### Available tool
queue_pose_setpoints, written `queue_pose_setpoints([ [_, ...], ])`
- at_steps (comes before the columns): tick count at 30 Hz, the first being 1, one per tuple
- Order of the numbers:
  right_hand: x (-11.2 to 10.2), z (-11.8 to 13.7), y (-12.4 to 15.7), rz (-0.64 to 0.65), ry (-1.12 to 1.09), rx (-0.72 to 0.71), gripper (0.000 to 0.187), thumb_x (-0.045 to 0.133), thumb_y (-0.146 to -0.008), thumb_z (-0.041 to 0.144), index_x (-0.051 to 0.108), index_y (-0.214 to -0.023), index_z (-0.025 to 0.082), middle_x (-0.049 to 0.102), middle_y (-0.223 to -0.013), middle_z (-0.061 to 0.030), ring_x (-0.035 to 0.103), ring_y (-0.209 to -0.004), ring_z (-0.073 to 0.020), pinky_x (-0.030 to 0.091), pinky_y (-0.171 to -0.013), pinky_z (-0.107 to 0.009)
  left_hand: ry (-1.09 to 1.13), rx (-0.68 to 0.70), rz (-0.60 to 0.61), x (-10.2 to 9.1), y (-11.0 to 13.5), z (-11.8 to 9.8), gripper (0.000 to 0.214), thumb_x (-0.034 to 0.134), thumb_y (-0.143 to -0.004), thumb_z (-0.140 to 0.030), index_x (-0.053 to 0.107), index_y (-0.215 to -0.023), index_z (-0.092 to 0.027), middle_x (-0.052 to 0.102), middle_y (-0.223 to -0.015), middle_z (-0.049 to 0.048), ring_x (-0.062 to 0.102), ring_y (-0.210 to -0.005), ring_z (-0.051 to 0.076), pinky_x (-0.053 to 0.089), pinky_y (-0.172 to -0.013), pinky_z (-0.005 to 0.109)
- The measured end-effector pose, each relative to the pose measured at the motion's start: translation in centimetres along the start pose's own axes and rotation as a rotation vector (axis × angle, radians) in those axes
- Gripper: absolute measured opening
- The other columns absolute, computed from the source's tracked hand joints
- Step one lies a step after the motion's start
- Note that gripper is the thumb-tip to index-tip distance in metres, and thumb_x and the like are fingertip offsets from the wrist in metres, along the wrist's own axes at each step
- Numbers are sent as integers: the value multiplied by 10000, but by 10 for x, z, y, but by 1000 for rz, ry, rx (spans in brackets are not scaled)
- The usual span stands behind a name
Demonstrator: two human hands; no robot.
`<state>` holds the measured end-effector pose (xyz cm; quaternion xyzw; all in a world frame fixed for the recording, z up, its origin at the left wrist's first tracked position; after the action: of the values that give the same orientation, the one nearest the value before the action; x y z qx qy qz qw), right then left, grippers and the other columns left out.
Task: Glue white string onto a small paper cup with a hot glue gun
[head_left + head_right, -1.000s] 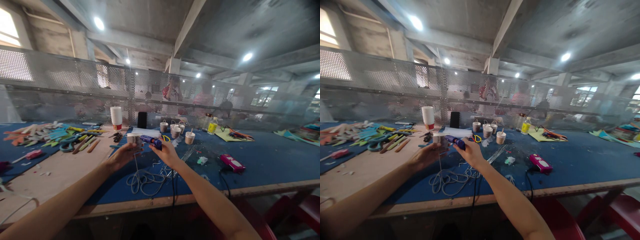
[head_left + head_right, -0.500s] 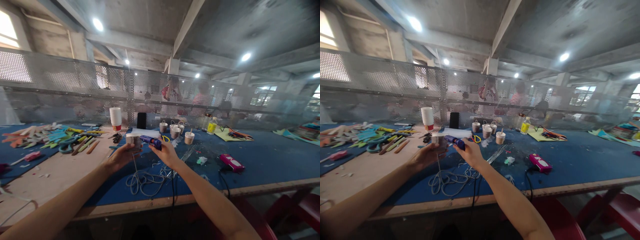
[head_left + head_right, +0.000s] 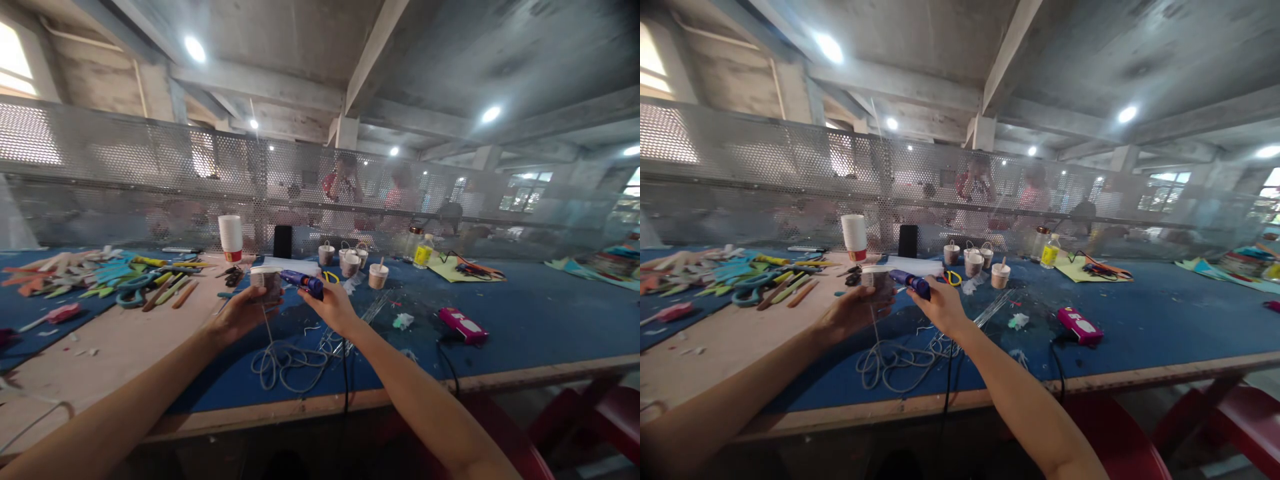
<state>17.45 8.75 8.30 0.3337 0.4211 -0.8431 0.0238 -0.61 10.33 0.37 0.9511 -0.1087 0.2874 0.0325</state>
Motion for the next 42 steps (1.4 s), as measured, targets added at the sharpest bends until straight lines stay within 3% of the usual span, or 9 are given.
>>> queue_pose_setpoints([
  [20, -3, -1, -1, -2, -81, 54, 266, 625, -901, 464, 699, -889, 209, 703, -766, -36, 669, -760, -208, 479, -702, -281, 54, -1, 81, 9, 1, -4, 344, 637, -780, -116, 694, -1118, -127, 771, -1005, 132, 727, -849, 251, 589, -764, 363],
  [25, 11, -37, -2, 66, -414, 338, 352, 612, -875, 533, 612, -762, 200, 503, -449, 56, 525, -449, -129, 423, -530, -246, 30, 43, 22, 1, 1, -9, 320, 623, -817, -128, 685, -1129, -95, 772, -998, 138, 732, -825, 239, 603, -737, 347],
  [28, 18, -56, -1, 44, -726, 500, 314, 698, -791, 476, 558, -827, 198, 445, -471, 107, 430, -392, -83, 357, -445, -216, 18, 58, 0, -4, 0, -9, 310, 622, -829, -126, 682, -1130, -83, 769, -1001, 144, 734, -826, 235, 610, -731, 340],
  [32, 30, -75, 4, 82, -967, 682, 282, 728, -747, 384, 568, -868, 186, 496, -571, 97, 435, -422, -49, 329, -419, -171, 2, 61, -24, -6, -1, -8, 332, 634, -819, -118, 678, -1145, -81, 769, -1011, 157, 741, -857, 253, 615, -746, 346],
  [35, 34, -91, 10, 114, -925, 754, 271, 727, -771, 407, 623, -841, 167, 589, -663, 46, 517, -491, -60, 398, -454, -172, -3, 49, -67, -8, 1, -7, 351, 637, -807, -107, 676, -1156, -98, 776, -1007, 150, 748, -840, 256, 619, -727, 341],
  [42, 14, -111, 26, 134, -592, 698, 313, 809, -682, 439, 730, -767, 149, 635, -612, 17, 538, -548, -104, 409, -500, -202, -3, 53, -50, -8, -2, -7, 305, 637, -816, -110, 692, -1116, -108, 783, -955, 143, 750, -826, 257, 617, -744, 352],
])
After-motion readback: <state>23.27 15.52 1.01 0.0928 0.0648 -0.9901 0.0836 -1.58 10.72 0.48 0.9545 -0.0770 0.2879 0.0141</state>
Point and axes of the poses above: each hand's wrist, its own y-axis away from the middle knuckle, its own x-axis out of the palm, z = x × y, the point moved 10 cm from there along -y, towards the middle knuckle
